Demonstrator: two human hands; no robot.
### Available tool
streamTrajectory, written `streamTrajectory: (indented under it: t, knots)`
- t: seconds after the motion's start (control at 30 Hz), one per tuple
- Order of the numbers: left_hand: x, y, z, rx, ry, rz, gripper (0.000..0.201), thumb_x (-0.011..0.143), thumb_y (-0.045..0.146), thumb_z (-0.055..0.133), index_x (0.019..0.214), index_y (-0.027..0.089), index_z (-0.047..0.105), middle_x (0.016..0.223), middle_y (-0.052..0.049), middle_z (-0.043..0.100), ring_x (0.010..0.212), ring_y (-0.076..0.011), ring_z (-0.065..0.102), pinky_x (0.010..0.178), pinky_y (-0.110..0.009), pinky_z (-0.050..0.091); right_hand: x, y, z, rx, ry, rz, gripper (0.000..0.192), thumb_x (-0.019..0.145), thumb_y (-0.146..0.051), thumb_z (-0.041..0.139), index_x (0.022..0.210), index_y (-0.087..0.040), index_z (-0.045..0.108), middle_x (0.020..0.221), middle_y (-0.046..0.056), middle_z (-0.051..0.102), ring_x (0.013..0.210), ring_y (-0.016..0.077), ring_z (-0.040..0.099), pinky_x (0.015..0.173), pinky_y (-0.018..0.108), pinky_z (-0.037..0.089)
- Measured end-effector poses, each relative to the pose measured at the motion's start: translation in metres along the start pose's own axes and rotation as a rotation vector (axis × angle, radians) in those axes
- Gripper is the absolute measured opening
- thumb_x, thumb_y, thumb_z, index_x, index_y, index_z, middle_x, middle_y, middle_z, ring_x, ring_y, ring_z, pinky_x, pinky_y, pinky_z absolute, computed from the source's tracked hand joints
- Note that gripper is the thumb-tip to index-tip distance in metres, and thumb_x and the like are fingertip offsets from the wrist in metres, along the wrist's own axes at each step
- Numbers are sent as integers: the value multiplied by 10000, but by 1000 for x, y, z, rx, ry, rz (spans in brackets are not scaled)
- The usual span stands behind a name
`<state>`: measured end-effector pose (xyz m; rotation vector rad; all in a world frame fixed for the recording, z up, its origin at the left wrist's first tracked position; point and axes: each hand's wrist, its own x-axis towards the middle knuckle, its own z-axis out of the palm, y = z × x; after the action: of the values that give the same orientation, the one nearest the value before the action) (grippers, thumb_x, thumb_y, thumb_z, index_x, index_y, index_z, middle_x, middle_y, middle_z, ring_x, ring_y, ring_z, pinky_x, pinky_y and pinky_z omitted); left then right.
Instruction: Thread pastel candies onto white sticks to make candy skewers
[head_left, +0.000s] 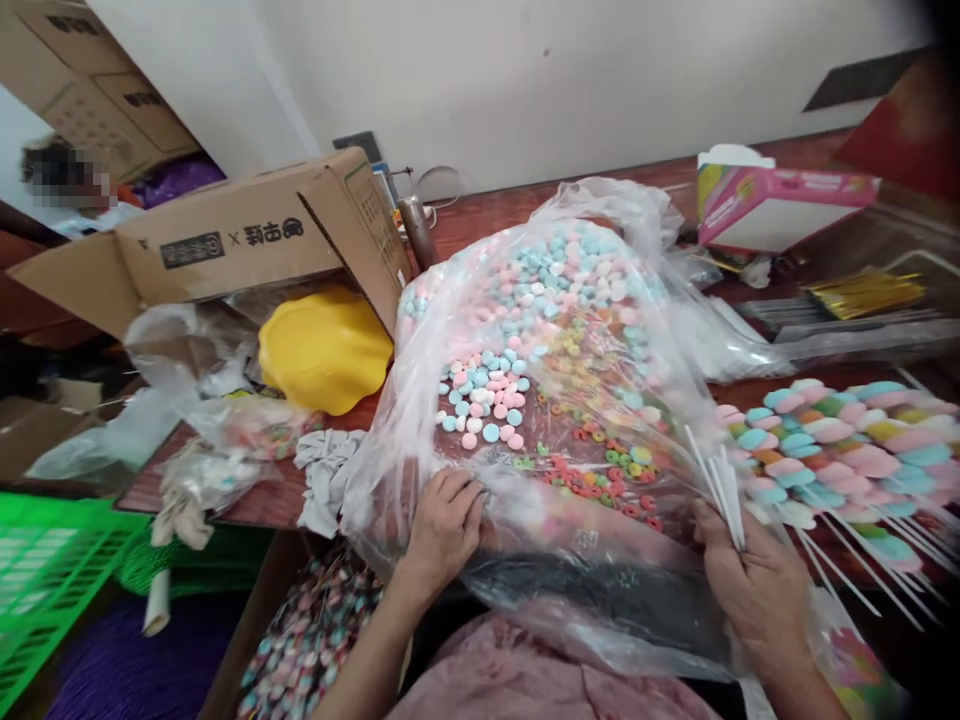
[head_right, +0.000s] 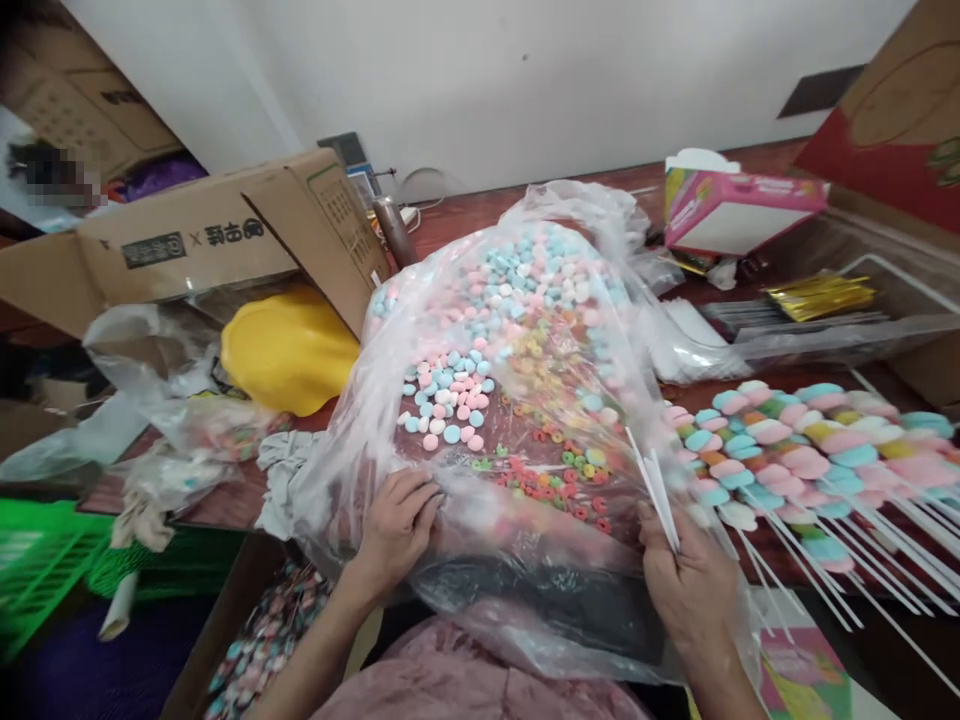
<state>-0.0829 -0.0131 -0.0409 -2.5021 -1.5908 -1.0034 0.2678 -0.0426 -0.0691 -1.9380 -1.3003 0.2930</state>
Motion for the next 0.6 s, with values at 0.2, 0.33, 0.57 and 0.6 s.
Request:
streamTrajectory:
  t: [0.2,0.33,0.57,0.6]
  knots:
    - [12,1,-14,-209,-72,-183,149,921,207,609,929,177,755,923,-82,747,907,-198,688,831,-356,584,3,-3,-5,53,-132,-28,407,880,-553,505,696,-215,637,609,21,625,598,189,564,566,290,393]
    - [39,2,-29,-305,-113,-277,138,909,214,627,953,172,751,961,-73,766,892,-182,711,822,-310,565,5,0,0,49,-82,-84,381,883,-520,489,687,-219,616,576,15,593,578,182,537,582,299,384]
    - [69,2,-35,14,-209,-238,149,921,186,595,918,150,739,885,-78,732,842,-196,663,800,-308,496,11,8,11,5,-19,-117,392,854,-508,470,839,-205,719,655,63,667,624,221,594,604,324,417]
    - [70,2,-35,55,-239,-247,155,923,183,585,903,150,735,882,-80,725,842,-200,658,799,-311,487,11,7,11,-4,-7,-120,388,853,-504,473,844,-208,725,671,69,682,638,230,610,612,329,427]
